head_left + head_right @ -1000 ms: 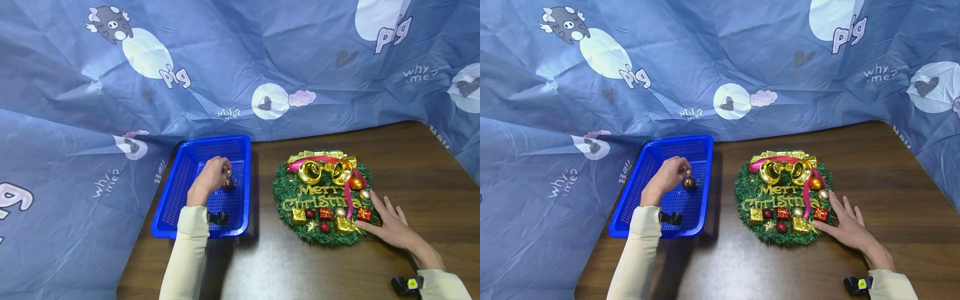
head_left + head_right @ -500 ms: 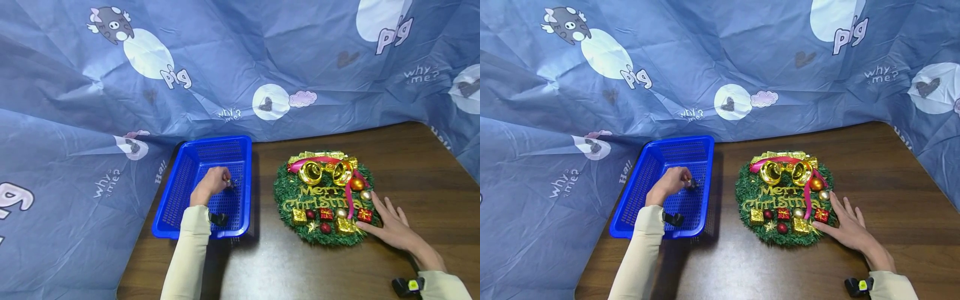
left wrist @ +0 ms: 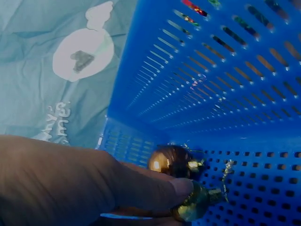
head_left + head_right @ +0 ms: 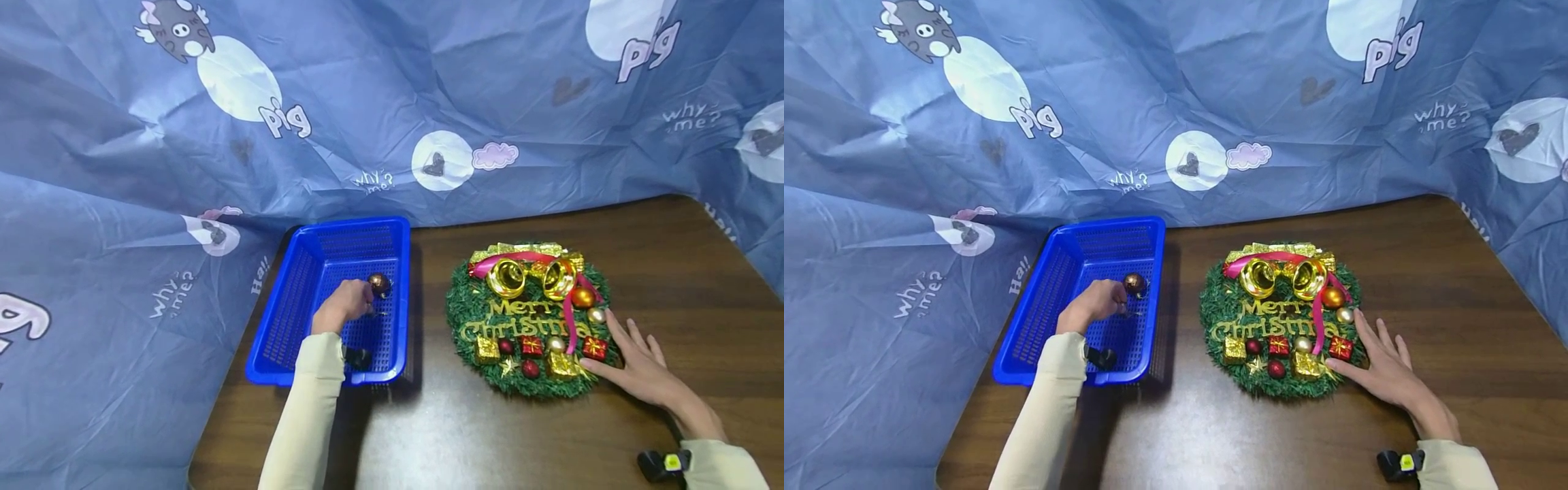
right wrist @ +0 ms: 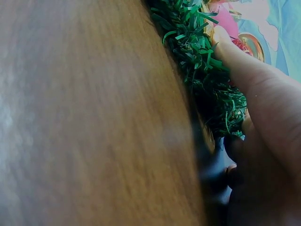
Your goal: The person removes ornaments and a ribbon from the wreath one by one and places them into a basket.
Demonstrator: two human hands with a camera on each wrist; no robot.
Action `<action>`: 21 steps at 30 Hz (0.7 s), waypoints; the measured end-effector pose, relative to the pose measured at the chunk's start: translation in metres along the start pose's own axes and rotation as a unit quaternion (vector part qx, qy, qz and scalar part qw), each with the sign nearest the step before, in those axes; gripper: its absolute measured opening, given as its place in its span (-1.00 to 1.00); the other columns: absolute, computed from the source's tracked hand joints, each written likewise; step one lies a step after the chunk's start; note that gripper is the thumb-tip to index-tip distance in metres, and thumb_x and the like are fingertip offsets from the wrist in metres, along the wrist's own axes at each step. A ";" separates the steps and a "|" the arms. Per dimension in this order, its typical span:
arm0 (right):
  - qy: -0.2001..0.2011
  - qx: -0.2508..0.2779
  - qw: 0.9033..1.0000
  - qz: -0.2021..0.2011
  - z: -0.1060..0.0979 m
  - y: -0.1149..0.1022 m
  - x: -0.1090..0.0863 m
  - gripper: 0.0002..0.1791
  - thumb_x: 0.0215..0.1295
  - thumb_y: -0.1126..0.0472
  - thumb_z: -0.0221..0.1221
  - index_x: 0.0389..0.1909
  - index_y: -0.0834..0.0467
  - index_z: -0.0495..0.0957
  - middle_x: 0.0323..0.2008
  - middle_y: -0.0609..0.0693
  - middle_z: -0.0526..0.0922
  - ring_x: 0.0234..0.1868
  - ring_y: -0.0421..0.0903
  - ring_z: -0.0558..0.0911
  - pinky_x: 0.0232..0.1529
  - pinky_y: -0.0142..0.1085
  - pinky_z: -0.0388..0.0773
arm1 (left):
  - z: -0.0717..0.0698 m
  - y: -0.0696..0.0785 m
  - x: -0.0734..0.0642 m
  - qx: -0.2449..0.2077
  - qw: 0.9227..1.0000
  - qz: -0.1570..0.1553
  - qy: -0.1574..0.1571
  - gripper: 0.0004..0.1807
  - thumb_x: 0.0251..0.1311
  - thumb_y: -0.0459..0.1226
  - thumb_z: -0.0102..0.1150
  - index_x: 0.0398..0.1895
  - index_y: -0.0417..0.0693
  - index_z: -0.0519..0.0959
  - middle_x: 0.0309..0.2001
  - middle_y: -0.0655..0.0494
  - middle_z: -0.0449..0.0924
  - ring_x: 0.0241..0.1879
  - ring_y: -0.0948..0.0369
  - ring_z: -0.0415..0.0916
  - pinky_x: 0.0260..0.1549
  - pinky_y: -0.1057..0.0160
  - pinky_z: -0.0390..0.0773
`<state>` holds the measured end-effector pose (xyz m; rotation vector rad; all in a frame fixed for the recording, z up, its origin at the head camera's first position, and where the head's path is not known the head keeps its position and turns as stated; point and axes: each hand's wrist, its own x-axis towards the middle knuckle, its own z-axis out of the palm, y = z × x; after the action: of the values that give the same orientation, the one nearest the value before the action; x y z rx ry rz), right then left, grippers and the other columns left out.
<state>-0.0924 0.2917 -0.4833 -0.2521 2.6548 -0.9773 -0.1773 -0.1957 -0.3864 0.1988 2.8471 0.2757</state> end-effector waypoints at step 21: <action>0.006 -0.002 1.000 -0.004 -0.001 0.003 0.001 0.14 0.26 -0.26 0.09 0.47 -0.01 -0.57 0.46 0.36 -0.39 0.42 0.42 -0.44 0.26 0.32 -0.68 | 0.003 -0.003 0.019 0.000 0.996 -0.053 -0.066 -0.77 0.07 -0.29 0.31 -0.17 -0.13 0.66 -0.08 -0.06 0.66 -0.03 0.01 0.57 0.02 0.04 0.54</action>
<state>-0.0936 0.2942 -0.4849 -0.2593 2.6693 -0.9786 -0.1946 -0.1949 -0.3942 0.0626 2.7150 0.2316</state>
